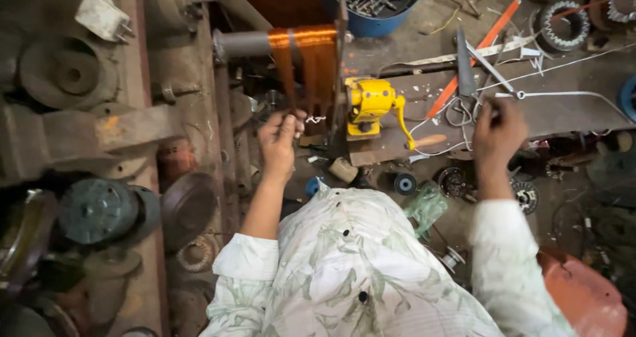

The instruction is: The person winds copper wire onto a cylindrical metal core using a yellow hand-cranked winding machine. They guide the wire with their left hand while turning the crank with their right hand, and use scissors to cut the wire at intervals.

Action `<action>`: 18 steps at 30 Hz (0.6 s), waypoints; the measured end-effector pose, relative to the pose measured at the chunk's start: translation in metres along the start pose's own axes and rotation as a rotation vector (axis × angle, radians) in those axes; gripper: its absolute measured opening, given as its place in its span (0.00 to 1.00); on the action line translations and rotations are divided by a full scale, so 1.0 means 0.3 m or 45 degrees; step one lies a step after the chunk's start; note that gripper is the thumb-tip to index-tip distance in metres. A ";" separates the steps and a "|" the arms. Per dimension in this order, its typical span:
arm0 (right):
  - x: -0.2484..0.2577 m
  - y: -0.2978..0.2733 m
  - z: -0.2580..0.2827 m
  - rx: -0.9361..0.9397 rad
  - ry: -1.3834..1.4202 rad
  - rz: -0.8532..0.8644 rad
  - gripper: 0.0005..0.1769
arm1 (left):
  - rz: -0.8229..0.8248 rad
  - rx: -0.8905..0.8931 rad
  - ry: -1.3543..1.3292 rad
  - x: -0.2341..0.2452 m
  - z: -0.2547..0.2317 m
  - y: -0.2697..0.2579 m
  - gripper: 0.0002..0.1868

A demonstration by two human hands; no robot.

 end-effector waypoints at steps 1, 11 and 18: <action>-0.013 0.068 -0.066 0.045 -0.153 0.040 0.06 | -0.025 -0.001 0.036 -0.004 -0.003 -0.003 0.12; -0.262 0.254 -0.366 0.348 -0.728 0.577 0.08 | -0.113 -0.115 0.033 -0.025 -0.030 -0.006 0.10; -0.303 0.274 -0.421 0.390 -0.798 0.486 0.18 | -0.106 -0.115 0.049 -0.026 -0.014 -0.014 0.11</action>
Point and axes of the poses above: each hand's wrist, its own y-axis towards the middle knuckle, its own x-axis out of the back of the hand, z = x × y, the point moved 5 cm from there along y, towards the middle knuckle, and after that the axes turned 10 degrees about -x, right-handed, at the moved point
